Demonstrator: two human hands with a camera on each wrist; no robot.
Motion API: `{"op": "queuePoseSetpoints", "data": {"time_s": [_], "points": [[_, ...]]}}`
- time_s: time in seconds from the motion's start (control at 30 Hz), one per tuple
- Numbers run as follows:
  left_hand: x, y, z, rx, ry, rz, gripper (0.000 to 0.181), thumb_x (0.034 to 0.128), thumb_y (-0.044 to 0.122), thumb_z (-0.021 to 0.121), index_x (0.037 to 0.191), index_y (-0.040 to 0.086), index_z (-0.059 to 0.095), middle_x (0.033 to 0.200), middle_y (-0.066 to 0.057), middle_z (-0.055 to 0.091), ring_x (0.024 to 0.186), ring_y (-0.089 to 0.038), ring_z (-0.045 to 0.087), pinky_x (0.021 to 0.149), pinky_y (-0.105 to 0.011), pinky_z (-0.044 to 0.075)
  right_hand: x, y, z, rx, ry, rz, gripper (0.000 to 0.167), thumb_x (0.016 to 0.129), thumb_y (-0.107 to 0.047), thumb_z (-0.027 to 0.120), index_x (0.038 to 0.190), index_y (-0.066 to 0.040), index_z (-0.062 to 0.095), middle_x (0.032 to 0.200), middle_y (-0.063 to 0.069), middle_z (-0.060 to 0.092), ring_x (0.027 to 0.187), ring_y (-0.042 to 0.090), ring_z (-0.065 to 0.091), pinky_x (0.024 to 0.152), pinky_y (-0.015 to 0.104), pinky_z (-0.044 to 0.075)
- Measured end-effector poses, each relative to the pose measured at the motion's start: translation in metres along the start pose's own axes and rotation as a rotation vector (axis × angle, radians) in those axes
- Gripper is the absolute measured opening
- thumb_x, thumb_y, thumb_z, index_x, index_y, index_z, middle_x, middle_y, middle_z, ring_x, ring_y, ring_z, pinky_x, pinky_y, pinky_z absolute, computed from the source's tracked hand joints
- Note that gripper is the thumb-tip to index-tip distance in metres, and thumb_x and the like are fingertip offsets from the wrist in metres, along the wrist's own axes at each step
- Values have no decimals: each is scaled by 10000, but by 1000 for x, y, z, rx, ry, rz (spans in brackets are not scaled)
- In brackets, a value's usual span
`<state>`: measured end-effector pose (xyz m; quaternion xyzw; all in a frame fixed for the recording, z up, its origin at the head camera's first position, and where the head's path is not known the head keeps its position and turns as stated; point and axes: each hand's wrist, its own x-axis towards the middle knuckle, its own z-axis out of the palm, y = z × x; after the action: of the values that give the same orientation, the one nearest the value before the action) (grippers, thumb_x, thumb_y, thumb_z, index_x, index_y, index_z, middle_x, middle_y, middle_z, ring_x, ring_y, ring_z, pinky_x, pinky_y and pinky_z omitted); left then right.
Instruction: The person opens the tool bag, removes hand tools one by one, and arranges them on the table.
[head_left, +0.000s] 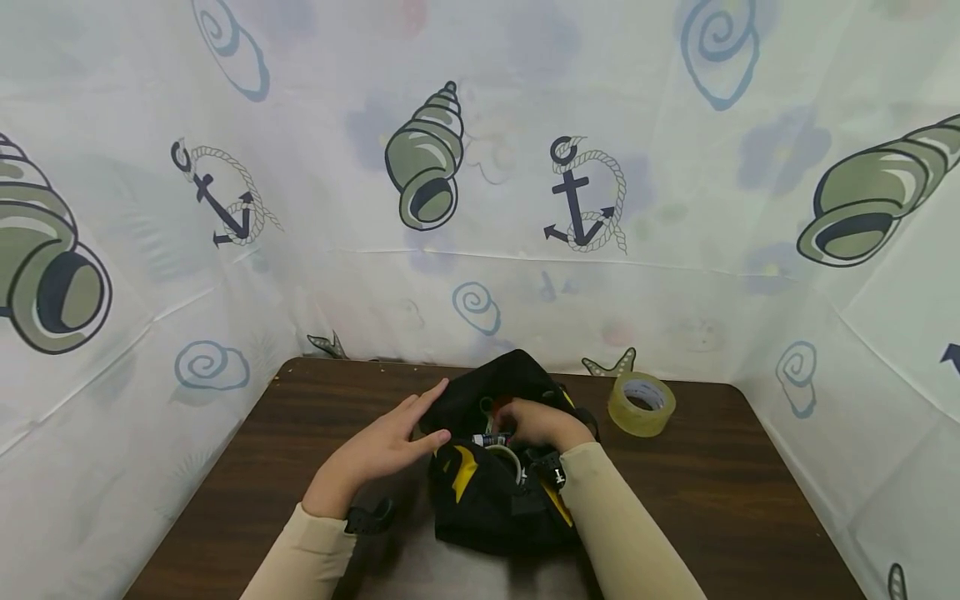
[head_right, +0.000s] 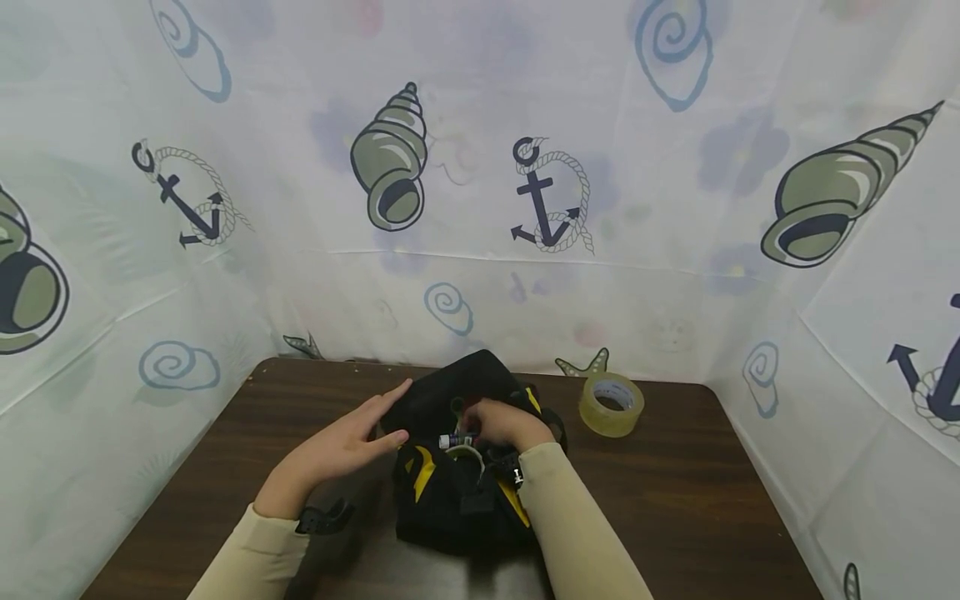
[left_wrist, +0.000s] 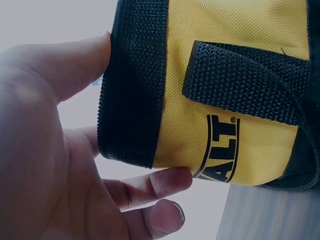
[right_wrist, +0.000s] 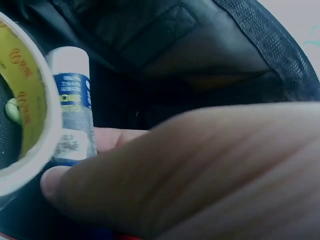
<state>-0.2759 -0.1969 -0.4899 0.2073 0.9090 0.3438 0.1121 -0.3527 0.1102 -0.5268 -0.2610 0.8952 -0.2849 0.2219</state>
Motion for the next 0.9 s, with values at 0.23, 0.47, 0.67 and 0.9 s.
{"op": "queuePoseSetpoints", "data": {"time_s": [0.23,0.47,0.67,0.9], "points": [[1,1,1,-10,-6,1,842,1056,687,576,1737,499,117,1826,-55,235,1701,-432,148,1261,-798,237,-3,-5,0,-50,22,-77,246,985,5,778,1128,-177,695,1150,4,689,1033,185,632,973,455,562],[0,1,-1,-12,-9,8,844,1059,688,570,1739,495,108,1828,-54,224,1700,-435,144,1255,-801,245,-9,-12,-7,-72,71,-97,266,1015,-73,762,1243,-194,698,1215,11,706,1096,187,667,1000,452,580],[0,1,-1,-12,2,18,847,1047,692,588,1731,521,118,1827,-27,227,1699,-428,164,1260,-795,247,-27,-25,-19,-40,89,-122,351,1031,-92,736,1363,-198,689,1251,21,723,1063,177,685,948,434,600],[2,0,1,-22,5,27,849,1041,690,599,1728,526,128,1823,-7,238,1697,-433,172,1267,-788,241,-50,-36,-32,-57,145,-155,346,1050,-125,728,1382,-214,689,1063,-32,694,893,148,631,818,352,565]]}}
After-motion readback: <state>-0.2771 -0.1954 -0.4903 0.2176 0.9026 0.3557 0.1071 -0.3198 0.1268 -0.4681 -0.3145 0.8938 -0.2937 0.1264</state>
